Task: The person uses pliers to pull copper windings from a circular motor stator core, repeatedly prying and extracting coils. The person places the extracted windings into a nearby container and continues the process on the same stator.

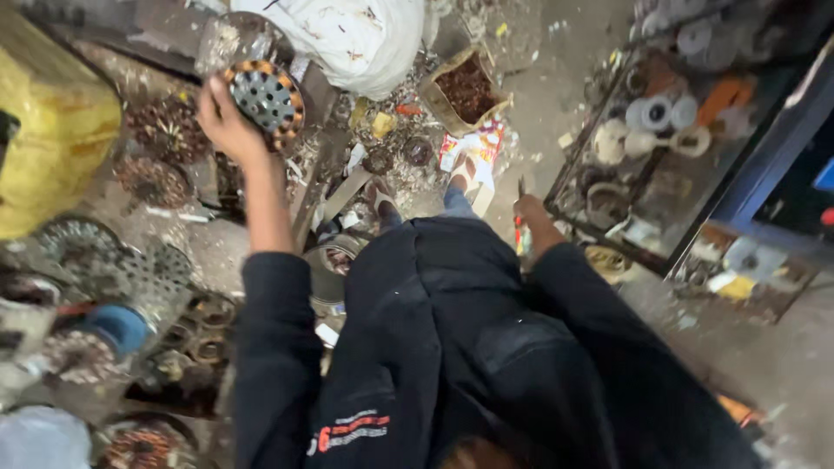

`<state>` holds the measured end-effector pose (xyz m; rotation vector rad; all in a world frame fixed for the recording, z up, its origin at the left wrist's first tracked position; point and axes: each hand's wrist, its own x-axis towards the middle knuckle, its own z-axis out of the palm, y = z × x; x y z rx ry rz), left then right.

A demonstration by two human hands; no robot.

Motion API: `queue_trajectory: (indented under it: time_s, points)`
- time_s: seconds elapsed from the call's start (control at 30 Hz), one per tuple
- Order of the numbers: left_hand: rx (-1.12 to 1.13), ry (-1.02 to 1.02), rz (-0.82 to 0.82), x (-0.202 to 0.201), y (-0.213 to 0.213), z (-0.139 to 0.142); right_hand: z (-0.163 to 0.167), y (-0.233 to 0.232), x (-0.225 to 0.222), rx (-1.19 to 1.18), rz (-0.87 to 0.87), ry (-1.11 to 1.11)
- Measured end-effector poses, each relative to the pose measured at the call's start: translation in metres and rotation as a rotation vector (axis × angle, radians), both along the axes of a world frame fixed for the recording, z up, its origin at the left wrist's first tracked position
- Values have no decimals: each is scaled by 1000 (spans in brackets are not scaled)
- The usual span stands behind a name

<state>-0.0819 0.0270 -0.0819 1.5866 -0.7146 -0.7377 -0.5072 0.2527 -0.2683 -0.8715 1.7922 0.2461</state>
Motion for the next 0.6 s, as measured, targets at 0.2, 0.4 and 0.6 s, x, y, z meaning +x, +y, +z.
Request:
queue_trajectory:
  time_s: [0.2,0.4,0.6]
  points:
    - [-76,-480,8,20,-3,-12,36,-14,43,-428,-191,-78]
    - [34,-232,-76,33,-16,6,110,-103,159,-940,370,-70]
    - [71,-228,-80,35,-13,-2,173,-159,223,-971,781,43]
